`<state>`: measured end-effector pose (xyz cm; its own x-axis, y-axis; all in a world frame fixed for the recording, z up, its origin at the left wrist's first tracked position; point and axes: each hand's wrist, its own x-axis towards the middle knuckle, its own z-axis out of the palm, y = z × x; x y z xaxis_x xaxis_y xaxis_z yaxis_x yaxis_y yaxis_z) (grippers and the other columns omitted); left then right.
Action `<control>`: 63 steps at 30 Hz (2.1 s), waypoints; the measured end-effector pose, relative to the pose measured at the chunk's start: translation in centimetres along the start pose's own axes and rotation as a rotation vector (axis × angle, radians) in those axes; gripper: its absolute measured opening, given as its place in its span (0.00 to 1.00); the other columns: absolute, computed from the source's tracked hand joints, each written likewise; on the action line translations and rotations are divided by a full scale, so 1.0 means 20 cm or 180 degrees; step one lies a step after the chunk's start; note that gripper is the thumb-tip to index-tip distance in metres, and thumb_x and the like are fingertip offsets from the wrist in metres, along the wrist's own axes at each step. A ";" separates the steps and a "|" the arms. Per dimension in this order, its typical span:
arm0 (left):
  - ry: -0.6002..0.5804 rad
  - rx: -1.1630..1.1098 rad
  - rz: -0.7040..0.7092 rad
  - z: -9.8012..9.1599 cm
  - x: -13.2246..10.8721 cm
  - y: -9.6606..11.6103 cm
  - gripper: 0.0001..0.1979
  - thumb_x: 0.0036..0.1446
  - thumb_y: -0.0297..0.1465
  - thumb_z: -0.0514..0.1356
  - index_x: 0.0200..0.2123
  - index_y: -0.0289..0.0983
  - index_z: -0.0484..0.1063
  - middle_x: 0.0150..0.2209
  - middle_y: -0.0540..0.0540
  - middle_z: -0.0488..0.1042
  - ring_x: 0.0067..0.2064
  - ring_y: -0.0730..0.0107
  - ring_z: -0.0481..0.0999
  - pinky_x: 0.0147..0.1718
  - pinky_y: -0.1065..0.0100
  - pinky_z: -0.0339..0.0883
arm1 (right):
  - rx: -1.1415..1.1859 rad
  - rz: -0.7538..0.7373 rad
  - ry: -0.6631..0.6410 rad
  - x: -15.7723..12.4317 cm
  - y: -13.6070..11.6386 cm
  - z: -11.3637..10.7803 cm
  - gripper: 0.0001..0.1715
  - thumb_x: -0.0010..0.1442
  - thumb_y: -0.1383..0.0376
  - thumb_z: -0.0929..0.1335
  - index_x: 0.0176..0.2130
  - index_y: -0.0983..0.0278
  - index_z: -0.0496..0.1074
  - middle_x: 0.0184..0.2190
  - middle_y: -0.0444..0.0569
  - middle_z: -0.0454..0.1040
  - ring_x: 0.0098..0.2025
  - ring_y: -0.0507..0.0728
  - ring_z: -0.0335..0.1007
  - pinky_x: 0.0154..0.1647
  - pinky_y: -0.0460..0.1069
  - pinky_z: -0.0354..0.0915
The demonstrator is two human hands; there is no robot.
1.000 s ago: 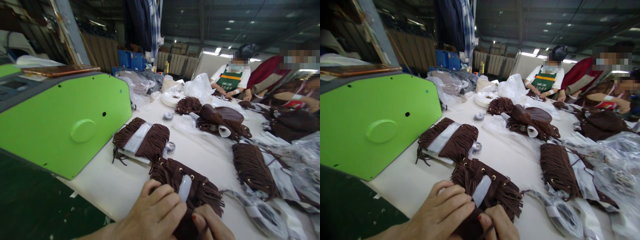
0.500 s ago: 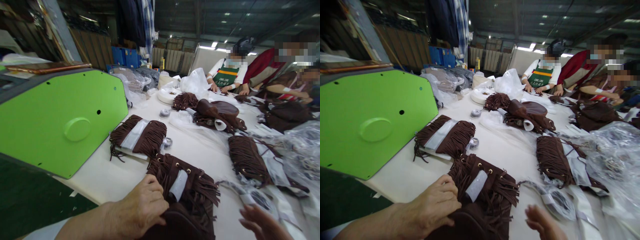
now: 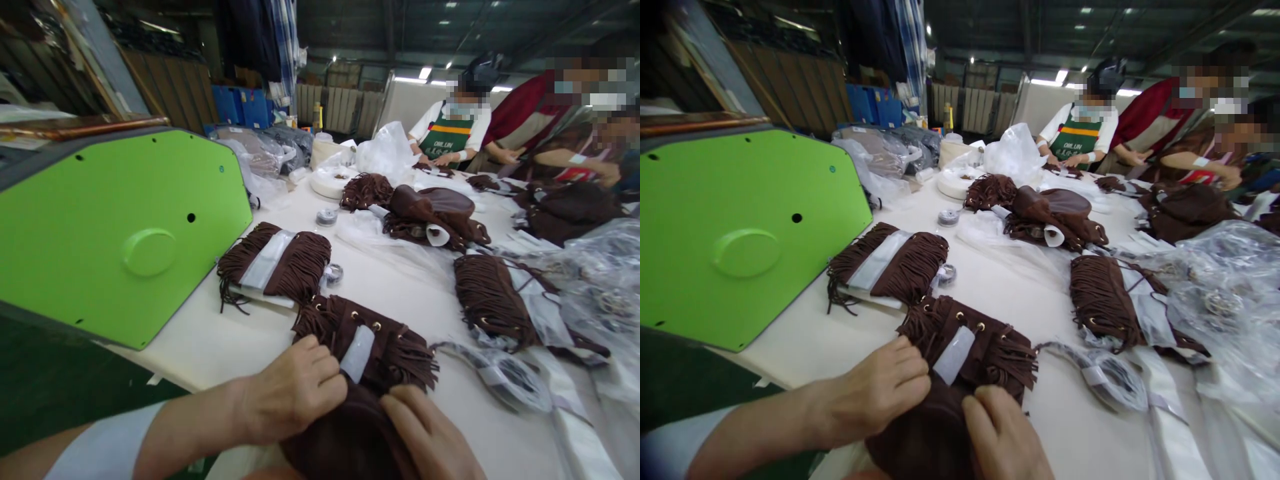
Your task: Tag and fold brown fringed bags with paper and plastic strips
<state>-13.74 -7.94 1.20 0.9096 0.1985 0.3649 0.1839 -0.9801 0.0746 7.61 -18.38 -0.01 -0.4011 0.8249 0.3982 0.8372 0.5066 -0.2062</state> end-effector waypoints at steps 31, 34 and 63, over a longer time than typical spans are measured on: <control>-0.0308 -0.0418 0.0262 0.12 0.07 -0.29 0.16 0.59 0.18 0.47 0.49 0.32 0.62 0.42 0.40 0.67 0.43 0.65 0.67 0.42 0.67 0.65 | 0.0582 0.0885 -0.0053 -0.04 0.24 0.05 0.27 0.53 0.77 0.59 0.52 0.59 0.61 0.44 0.51 0.67 0.47 0.56 0.68 0.46 0.52 0.70; -0.0434 -0.0586 0.0252 0.13 0.06 -0.30 0.17 0.58 0.17 0.48 0.50 0.34 0.62 0.42 0.41 0.67 0.43 0.67 0.66 0.42 0.70 0.65 | 0.0432 0.0462 -0.0001 -0.09 0.27 0.08 0.26 0.57 0.76 0.58 0.54 0.60 0.62 0.42 0.52 0.69 0.44 0.55 0.70 0.42 0.49 0.71; -0.0797 0.0799 0.0387 0.09 -0.08 -0.05 0.24 0.59 0.30 0.55 0.58 0.48 0.58 0.58 0.42 0.62 0.50 0.56 0.64 0.44 0.56 0.60 | -0.0879 0.0204 -0.0190 -0.19 0.11 0.03 0.33 0.50 0.73 0.64 0.55 0.56 0.67 0.53 0.55 0.67 0.54 0.63 0.61 0.50 0.59 0.62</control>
<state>-14.75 -7.24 -1.20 0.9876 0.1047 0.1166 0.1263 -0.9723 -0.1966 10.79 -20.24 -2.60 -0.3584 0.8705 0.3373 0.9278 0.3722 0.0252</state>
